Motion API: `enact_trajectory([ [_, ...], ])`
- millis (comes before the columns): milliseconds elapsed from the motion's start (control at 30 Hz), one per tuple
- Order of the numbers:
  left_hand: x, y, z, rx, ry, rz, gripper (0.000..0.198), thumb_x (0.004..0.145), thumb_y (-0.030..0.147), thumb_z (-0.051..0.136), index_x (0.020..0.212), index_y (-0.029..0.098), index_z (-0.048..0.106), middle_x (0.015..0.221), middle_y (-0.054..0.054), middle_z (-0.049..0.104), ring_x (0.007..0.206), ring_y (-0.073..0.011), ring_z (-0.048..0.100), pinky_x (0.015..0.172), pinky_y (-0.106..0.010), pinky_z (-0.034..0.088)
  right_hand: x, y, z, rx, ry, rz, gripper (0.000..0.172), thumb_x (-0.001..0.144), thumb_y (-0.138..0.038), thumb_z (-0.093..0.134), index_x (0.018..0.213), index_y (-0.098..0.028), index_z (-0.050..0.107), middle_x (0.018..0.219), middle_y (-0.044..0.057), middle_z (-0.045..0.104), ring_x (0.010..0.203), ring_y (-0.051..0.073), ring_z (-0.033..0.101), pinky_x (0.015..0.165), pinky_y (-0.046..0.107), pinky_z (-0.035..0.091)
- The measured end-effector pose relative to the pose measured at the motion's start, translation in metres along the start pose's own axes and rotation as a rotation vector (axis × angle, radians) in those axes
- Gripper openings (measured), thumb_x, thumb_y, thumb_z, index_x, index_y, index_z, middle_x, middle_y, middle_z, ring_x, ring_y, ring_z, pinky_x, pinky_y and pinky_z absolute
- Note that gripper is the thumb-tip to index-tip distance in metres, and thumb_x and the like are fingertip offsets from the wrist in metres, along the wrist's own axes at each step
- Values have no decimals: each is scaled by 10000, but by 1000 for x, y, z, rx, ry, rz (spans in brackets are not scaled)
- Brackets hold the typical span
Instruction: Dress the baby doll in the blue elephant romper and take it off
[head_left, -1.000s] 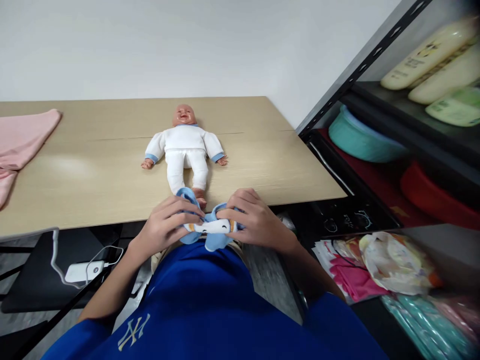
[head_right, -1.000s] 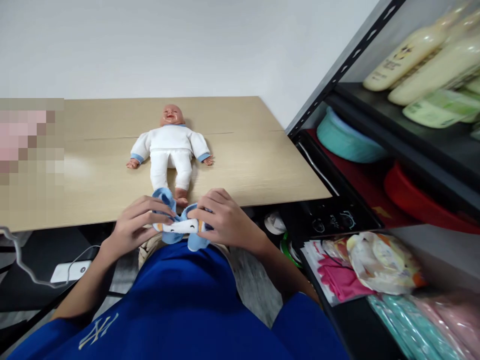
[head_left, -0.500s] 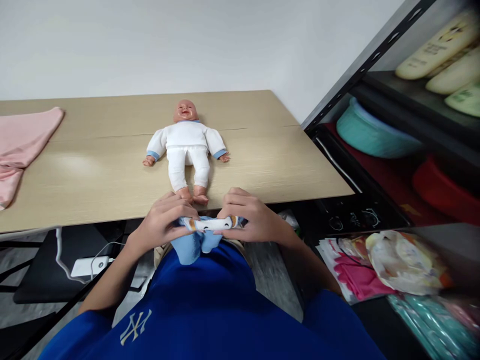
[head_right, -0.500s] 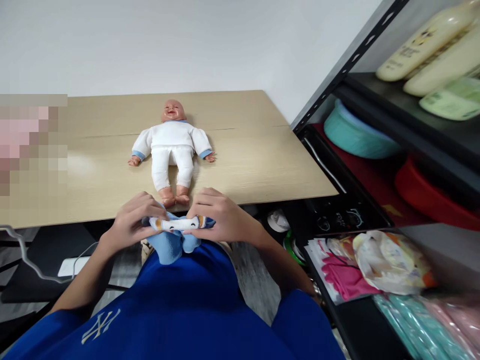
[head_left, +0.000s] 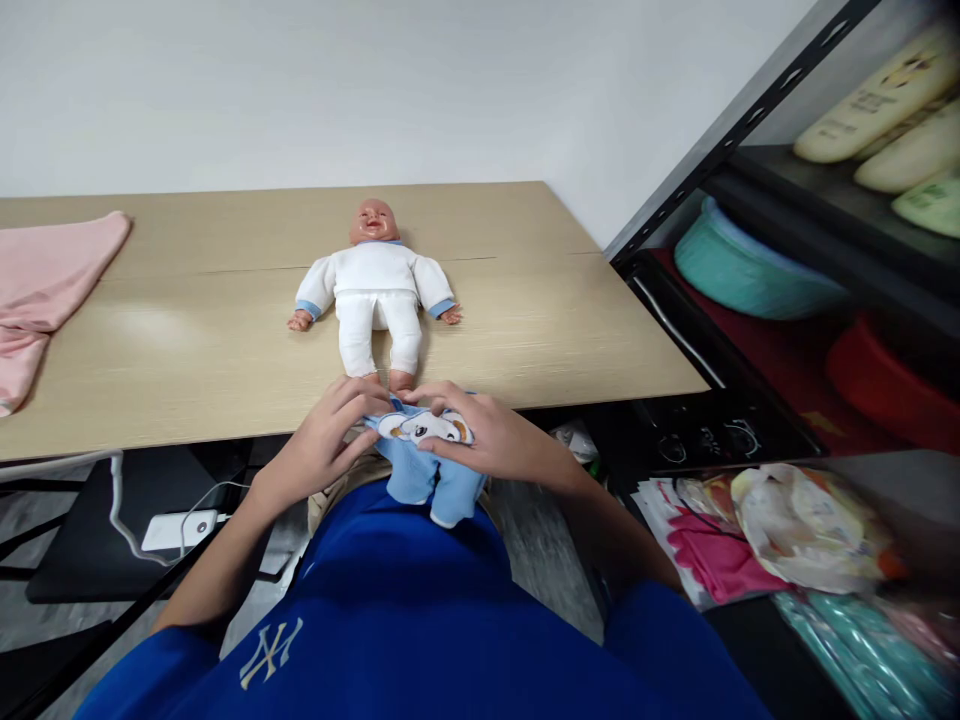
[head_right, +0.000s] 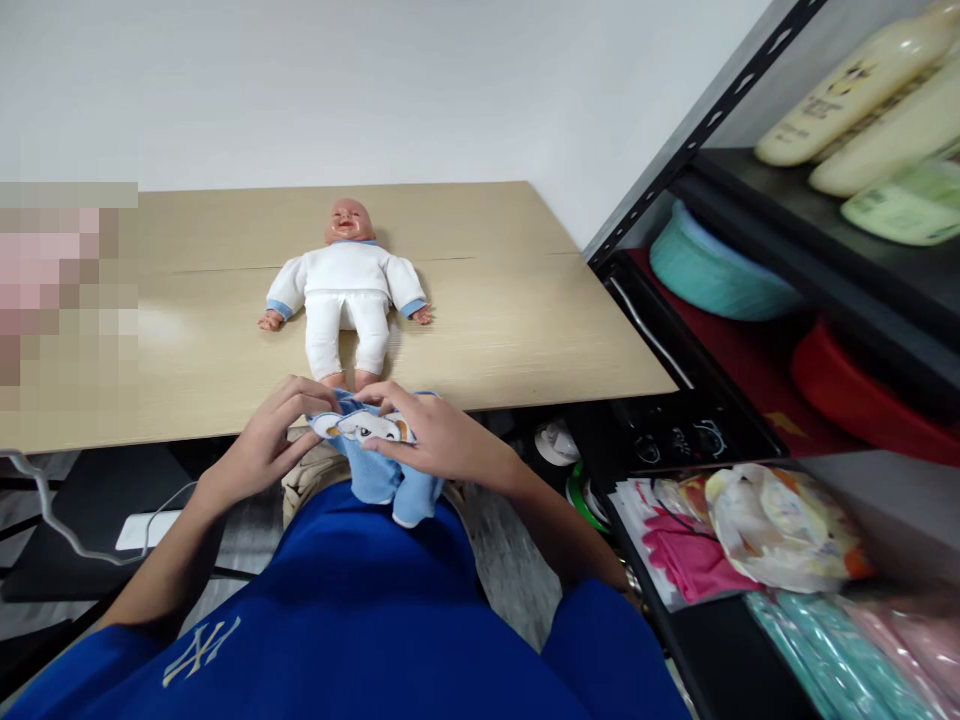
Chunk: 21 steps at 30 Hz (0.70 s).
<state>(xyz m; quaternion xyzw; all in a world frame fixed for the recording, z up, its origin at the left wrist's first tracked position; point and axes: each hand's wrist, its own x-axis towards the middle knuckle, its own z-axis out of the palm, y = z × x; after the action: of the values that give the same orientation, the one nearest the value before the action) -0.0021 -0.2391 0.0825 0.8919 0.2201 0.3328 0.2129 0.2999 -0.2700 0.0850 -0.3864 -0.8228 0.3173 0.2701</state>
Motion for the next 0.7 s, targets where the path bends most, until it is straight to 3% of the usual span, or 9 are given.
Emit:
enact_trajectory([
  [67, -3, 0, 4, -74, 23, -56, 192, 1195, 231, 571, 1385, 231, 602, 1324, -122, 773, 1214, -261, 741, 1010, -403, 592, 3, 5, -2, 29, -134, 13, 438, 1020, -485, 879, 1381, -273, 750, 1245, 74, 867, 1093, 284, 832, 954, 380, 632],
  [167, -5, 0, 5, -121, 30, -248, 180, 1210, 324, 560, 1351, 214, 567, 1111, -71, 782, 929, -205, 743, 810, -323, 573, 6, 20, -3, 142, -218, -4, 321, 1019, -499, 861, 1140, -205, 812, 1009, 48, 852, 893, 235, 782, 845, 349, 605],
  [267, -2, -1, -1, -191, -138, -344, 332, 1148, 481, 700, 1297, 193, 632, 918, -8, 736, 757, -179, 665, 684, -289, 518, 6, 34, 2, 260, -129, -27, 347, 1069, -436, 764, 1278, -160, 790, 1120, 83, 851, 996, 239, 781, 921, 362, 628],
  [367, 3, -7, -7, -268, -305, -330, 410, 1039, 573, 841, 1001, 181, 727, 793, 15, 682, 689, -160, 608, 651, -281, 496, 8, 42, 11, 292, -50, 11, 379, 1120, -392, 676, 1417, -165, 738, 1302, 122, 837, 1193, 273, 773, 1095, 429, 633],
  [467, 1, -18, -5, -328, -252, -299, 382, 1078, 520, 801, 920, 176, 749, 875, -24, 762, 799, -185, 680, 781, -300, 573, 15, 45, 19, 315, -120, 36, 403, 1156, -444, 640, 1453, -186, 729, 1407, 126, 814, 1329, 284, 748, 1213, 468, 598],
  [533, -2, -25, 1, -357, -163, -288, 303, 1108, 479, 757, 1089, 178, 789, 1046, -71, 832, 961, -227, 750, 916, -340, 622, 22, 47, 22, 336, -228, -8, 513, 1114, -512, 724, 1513, -191, 706, 1517, 136, 769, 1439, 297, 707, 1279, 476, 556],
  [633, -6, -33, 10, -408, -52, -313, 377, 1111, 495, 735, 1323, 186, 772, 1243, -133, 838, 1215, -292, 770, 1098, -427, 634, 30, 50, 26, 367, -382, -102, 754, 954, -556, 926, 1571, -196, 682, 1591, 148, 727, 1522, 312, 658, 1357, 484, 480],
  [700, -8, -35, 10, -466, -26, -376, 432, 1100, 549, 735, 1313, 175, 773, 1206, -133, 833, 1196, -298, 776, 1072, -426, 652, 33, 52, 31, 428, -416, -127, 786, 922, -548, 962, 1573, -205, 686, 1566, 145, 743, 1510, 300, 665, 1375, 486, 457],
])
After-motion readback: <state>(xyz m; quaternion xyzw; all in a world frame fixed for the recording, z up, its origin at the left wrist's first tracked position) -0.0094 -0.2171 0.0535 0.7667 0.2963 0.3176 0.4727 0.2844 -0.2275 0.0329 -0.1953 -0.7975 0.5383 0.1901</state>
